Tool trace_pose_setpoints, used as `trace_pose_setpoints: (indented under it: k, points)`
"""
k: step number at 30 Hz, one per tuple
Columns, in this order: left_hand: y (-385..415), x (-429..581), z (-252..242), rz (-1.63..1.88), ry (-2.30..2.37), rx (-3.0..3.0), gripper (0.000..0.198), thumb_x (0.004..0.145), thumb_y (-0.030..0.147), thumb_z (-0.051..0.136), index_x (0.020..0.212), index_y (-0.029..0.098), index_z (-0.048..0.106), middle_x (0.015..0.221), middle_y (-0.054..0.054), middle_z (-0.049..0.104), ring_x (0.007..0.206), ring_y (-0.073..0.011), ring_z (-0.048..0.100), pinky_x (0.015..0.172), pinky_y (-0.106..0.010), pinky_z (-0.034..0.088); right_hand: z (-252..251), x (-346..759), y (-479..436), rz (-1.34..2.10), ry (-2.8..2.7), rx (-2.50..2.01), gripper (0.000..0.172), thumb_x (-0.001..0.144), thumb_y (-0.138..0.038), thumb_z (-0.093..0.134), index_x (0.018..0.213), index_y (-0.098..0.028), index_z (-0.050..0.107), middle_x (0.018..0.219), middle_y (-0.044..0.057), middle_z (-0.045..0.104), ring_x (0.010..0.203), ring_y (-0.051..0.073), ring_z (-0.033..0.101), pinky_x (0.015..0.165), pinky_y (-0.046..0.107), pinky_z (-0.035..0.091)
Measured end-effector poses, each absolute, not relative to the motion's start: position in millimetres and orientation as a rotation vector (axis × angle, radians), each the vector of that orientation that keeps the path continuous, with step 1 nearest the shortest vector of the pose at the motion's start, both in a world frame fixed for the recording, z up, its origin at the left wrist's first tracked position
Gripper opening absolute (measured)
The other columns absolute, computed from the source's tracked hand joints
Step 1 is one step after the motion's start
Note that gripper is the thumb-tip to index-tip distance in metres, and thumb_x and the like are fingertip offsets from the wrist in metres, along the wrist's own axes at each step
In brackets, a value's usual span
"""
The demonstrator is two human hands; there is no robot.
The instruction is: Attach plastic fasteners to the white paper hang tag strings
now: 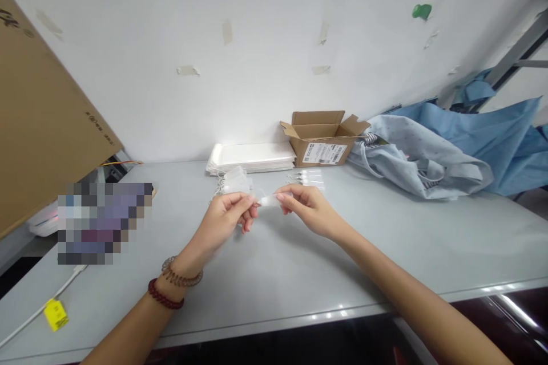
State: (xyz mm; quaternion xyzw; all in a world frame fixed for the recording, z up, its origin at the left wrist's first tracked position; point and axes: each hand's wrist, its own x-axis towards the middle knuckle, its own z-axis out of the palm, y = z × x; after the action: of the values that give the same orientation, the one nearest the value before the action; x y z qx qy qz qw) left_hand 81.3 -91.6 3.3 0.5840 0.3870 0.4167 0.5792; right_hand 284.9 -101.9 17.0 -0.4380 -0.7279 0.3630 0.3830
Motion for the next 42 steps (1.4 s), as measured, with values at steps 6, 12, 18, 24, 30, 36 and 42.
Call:
trace_pose_setpoints:
  k: [6, 12, 18, 24, 30, 36, 42]
  points:
    - [-89, 75, 7, 1.006, 0.908, 1.343, 0.031, 0.084, 0.043, 0.057, 0.076, 0.013, 0.063, 0.066, -0.001, 0.059, 0.049, -0.0084, 0.050, 0.050, -0.024, 0.042, 17, 284, -101, 0.959, -1.816, -1.109, 0.031, 0.089, -0.043, 0.049, 0.088, -0.016, 0.064, 0.066, 0.001, 0.059, 0.063, 0.013, 0.051, 0.062, 0.026, 0.039]
    - [-94, 80, 7, 1.039, 1.009, 1.481, 0.021, 0.079, 0.034, 0.063, 0.073, 0.014, 0.061, 0.058, 0.002, 0.056, 0.048, -0.0078, 0.047, 0.050, -0.023, 0.039, 10, 283, -100, 0.979, -1.776, -1.129, 0.032, 0.090, -0.044, 0.049, 0.089, -0.016, 0.063, 0.066, 0.001, 0.057, 0.062, 0.013, 0.049, 0.060, 0.025, 0.038]
    - [-94, 80, -1, 1.047, 1.030, 1.506, 0.024, 0.082, 0.035, 0.059, 0.070, 0.015, 0.057, 0.053, 0.004, 0.053, 0.044, -0.0078, 0.045, 0.049, -0.024, 0.037, 0, 276, -104, 0.950, -1.867, -1.151, 0.033, 0.093, -0.041, 0.044, 0.079, -0.016, 0.059, 0.065, -0.001, 0.052, 0.060, 0.011, 0.044, 0.058, 0.024, 0.034]
    - [-92, 78, 7, 1.026, 1.049, 1.518, 0.025, 0.080, 0.035, 0.061, 0.067, 0.015, 0.056, 0.049, 0.004, 0.052, 0.044, -0.0090, 0.047, 0.050, -0.024, 0.039, 1, 273, -102, 0.815, -2.008, -1.135, 0.033, 0.095, -0.038, 0.039, 0.081, -0.016, 0.059, 0.067, 0.000, 0.054, 0.061, 0.011, 0.047, 0.060, 0.023, 0.036]
    - [-80, 65, 5, 1.103, 1.105, 1.492, 0.025, 0.079, 0.037, 0.063, 0.069, 0.014, 0.059, 0.055, 0.002, 0.053, 0.047, -0.0084, 0.045, 0.048, -0.023, 0.035, 5, 297, -80, 0.249, -2.173, -1.277, 0.026, 0.095, -0.031, 0.042, 0.089, -0.015, 0.061, 0.081, 0.006, 0.064, 0.072, 0.016, 0.056, 0.067, 0.026, 0.038]
    - [-68, 46, 8, 1.206, 1.247, 1.360, 0.025, 0.076, 0.036, 0.065, 0.069, 0.013, 0.059, 0.057, 0.002, 0.050, 0.047, -0.0064, 0.037, 0.045, -0.021, 0.027, 3, 348, -57, -0.133, -2.154, -1.734, 0.013, 0.088, -0.018, 0.052, 0.093, -0.013, 0.062, 0.094, 0.012, 0.064, 0.082, 0.022, 0.059, 0.067, 0.029, 0.039]
    - [-57, 25, 5, 1.180, 1.274, 1.317, 0.027, 0.072, 0.038, 0.069, 0.068, 0.013, 0.062, 0.062, 0.001, 0.049, 0.048, -0.0050, 0.032, 0.045, -0.021, 0.022, 3, 360, -56, -0.063, -2.207, -1.893, 0.011, 0.085, -0.016, 0.057, 0.093, -0.014, 0.063, 0.099, 0.012, 0.063, 0.089, 0.024, 0.058, 0.070, 0.029, 0.041]
